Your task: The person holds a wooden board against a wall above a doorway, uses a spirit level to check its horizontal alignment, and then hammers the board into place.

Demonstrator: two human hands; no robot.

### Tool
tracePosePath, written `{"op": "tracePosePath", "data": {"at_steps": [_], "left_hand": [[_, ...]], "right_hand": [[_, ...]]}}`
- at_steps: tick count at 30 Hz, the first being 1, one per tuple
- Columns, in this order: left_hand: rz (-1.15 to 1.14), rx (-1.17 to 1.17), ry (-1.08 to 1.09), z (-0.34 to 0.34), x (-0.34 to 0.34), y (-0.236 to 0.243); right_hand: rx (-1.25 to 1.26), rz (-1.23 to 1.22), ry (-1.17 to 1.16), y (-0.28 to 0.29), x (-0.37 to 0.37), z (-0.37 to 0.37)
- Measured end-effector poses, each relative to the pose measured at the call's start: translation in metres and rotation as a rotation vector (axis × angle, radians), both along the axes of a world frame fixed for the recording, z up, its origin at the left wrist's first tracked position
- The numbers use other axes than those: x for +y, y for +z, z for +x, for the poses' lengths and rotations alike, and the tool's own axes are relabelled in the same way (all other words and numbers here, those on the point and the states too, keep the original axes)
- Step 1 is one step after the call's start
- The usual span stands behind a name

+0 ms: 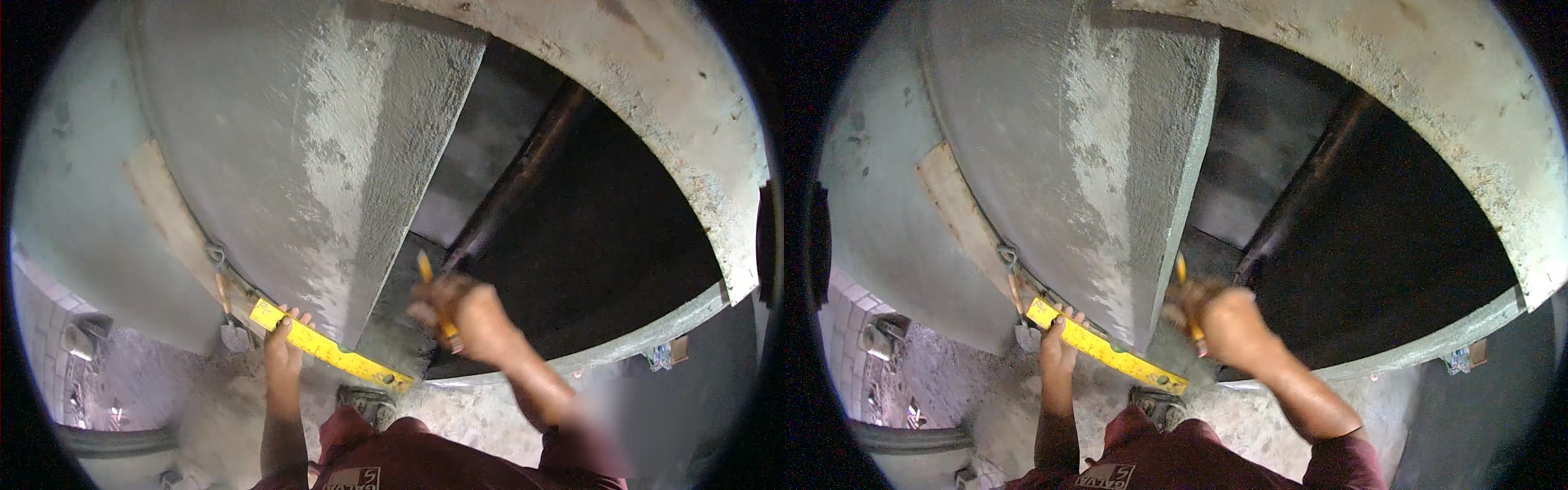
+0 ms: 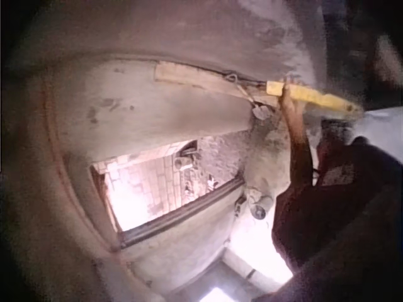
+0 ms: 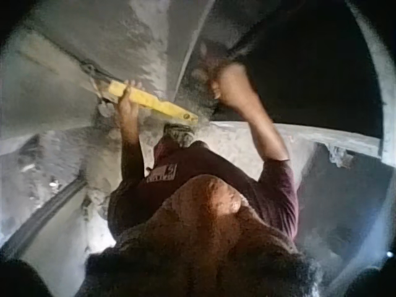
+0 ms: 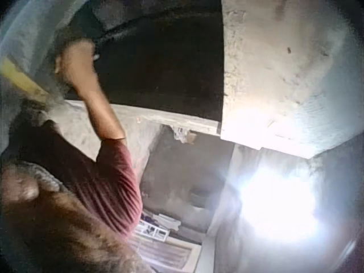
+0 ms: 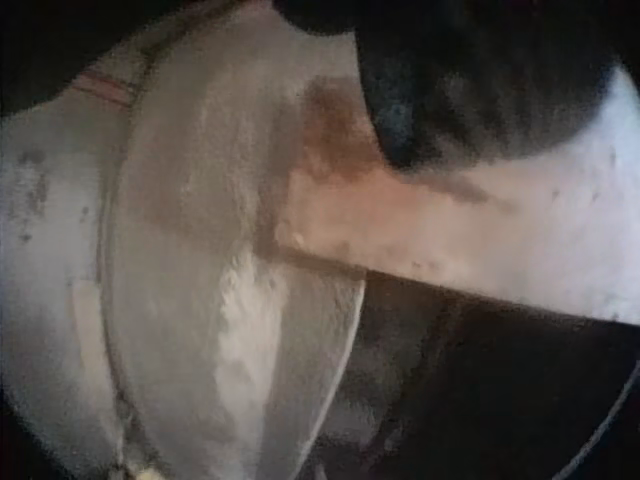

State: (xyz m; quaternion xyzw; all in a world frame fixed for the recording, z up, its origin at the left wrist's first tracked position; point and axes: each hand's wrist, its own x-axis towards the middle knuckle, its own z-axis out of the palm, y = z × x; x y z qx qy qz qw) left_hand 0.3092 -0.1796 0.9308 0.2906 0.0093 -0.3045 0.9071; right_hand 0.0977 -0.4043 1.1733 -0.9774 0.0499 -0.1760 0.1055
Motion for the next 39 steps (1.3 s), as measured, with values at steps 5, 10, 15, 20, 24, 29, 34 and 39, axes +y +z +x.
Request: {"op": "tracePosePath", "data": {"at_steps": [5, 10, 15, 20, 24, 29, 34, 39], "left_hand": [[0.031, 0.142, 0.006, -0.041, -0.009, -0.046], [0.215, 0.049, 0.017, -0.088, 0.0, -0.089], [0.213, 0.306, 0.053, -0.074, -0.009, -0.139], [0.102, 0.01, 0.04, 0.017, 0.028, -0.098], [1.826, -1.677, 0.397, 0.158, 0.111, 0.002], [0.714, -1.376, 0.246, 0.133, 0.086, 0.022], [0.608, -0.533, -0.665, 0.131, 0.109, -0.432], [0.781, -0.284, -1.213, 0.013, 0.124, -0.707]], "right_hand": [[0.802, 0.183, -0.021, -0.219, 0.0, -0.021], [0.706, 0.748, 0.148, -0.297, 0.016, -0.063], [0.635, 0.998, 0.031, -0.33, 0.025, -0.094], [0.535, 1.353, 0.012, -0.38, -0.006, -0.159], [0.529, 1.521, -0.153, -0.436, -0.02, -0.23], [0.475, 1.363, -0.373, -0.506, -0.009, -0.273], [0.185, 1.112, -0.89, -0.608, 0.097, -0.281], [-0.011, 0.88, -1.476, -0.663, 0.265, -0.357]]}}
